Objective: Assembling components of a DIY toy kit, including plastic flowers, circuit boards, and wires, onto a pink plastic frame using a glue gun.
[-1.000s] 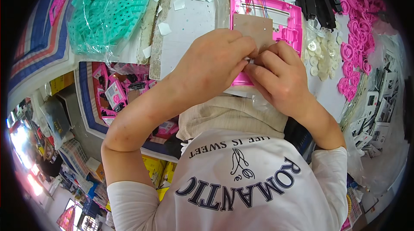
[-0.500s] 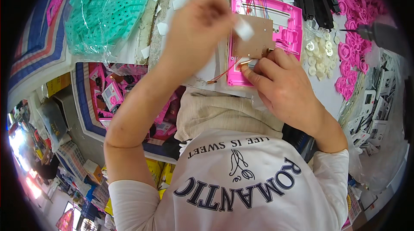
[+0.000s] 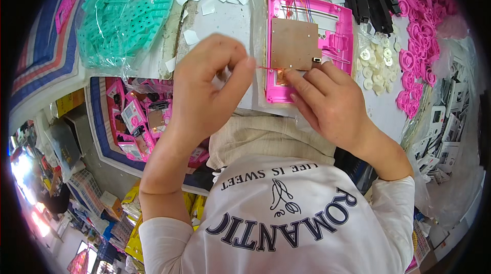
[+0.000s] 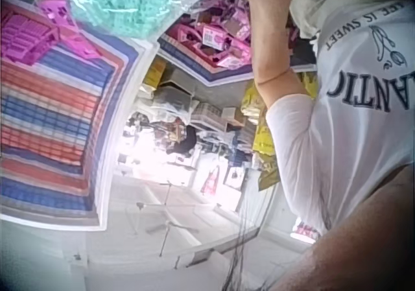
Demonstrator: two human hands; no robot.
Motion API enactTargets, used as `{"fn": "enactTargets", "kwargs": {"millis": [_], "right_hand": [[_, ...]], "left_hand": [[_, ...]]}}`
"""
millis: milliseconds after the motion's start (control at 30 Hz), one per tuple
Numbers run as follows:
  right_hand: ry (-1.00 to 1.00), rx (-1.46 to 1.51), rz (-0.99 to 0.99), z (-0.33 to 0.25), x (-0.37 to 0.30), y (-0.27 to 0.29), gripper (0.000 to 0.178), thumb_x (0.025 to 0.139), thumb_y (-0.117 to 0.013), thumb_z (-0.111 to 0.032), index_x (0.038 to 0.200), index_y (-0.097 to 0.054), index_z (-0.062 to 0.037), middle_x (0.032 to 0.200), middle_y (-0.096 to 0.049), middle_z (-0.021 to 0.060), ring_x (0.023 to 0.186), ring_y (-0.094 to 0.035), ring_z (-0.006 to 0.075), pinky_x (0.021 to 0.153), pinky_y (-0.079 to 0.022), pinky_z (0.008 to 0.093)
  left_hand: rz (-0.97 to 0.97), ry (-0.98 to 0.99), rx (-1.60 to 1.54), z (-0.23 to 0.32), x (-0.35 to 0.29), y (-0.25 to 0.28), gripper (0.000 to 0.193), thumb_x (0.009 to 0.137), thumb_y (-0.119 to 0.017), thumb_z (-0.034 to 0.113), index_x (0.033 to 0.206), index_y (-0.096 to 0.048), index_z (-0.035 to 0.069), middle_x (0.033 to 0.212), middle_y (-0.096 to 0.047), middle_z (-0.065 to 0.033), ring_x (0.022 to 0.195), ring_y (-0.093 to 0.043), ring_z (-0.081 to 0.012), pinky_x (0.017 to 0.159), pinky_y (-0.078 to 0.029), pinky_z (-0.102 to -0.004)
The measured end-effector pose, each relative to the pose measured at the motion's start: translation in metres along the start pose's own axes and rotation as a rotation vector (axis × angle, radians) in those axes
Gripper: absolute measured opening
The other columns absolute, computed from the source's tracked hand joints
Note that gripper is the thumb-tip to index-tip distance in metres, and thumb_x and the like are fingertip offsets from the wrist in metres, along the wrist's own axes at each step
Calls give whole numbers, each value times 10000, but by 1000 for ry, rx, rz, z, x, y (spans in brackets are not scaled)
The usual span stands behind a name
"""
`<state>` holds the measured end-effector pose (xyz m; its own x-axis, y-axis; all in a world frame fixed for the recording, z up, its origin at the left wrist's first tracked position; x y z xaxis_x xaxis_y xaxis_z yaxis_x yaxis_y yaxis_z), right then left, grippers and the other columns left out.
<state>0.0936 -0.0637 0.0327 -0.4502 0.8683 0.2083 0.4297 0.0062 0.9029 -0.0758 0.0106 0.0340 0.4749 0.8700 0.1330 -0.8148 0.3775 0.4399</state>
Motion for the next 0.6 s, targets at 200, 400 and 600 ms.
{"fn": "enactTargets", "kwargs": {"millis": [200, 400, 600], "right_hand": [[-15, -122, -146, -9, -1, -3, 486, 867, -728, -260, 1304, -656, -60, 936, -592, 22, 931, -566, 213, 735, -483, 342], [80, -89, -273, -2, 1, -2, 515, 867, -730, -287, 1324, -649, -65, 935, -590, 18, 924, -559, 212, 758, -493, 340], [128, 0, -243, 1, 2, 1, 471, 856, -740, -237, 1274, -673, -30, 874, -603, 45, 860, -578, 229, 740, -513, 347]], "left_hand": [[-22, 335, -579, -18, 21, -27, 185, 1011, -602, 79, 846, -634, 2, 955, -719, -117, 697, -642, -102, 592, -466, -212], [-28, 357, -843, -31, 15, -41, 209, 1068, -533, 168, 963, -607, 3, 971, -730, -181, 722, -702, -157, 620, -537, -245], [111, 267, -925, -26, 9, -36, 133, 1026, -620, 87, 958, -617, -28, 934, -724, -148, 740, -717, -166, 614, -564, -271]]}}
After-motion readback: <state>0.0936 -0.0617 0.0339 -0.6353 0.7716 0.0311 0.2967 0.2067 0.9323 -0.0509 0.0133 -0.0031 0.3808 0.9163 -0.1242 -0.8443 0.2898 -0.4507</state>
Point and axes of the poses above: each hand's wrist, its own x-axis towards the middle knuckle, its own y-axis out of the back of the hand, z = x × y, the point moved 7 cm from there along x, towards the middle knuckle
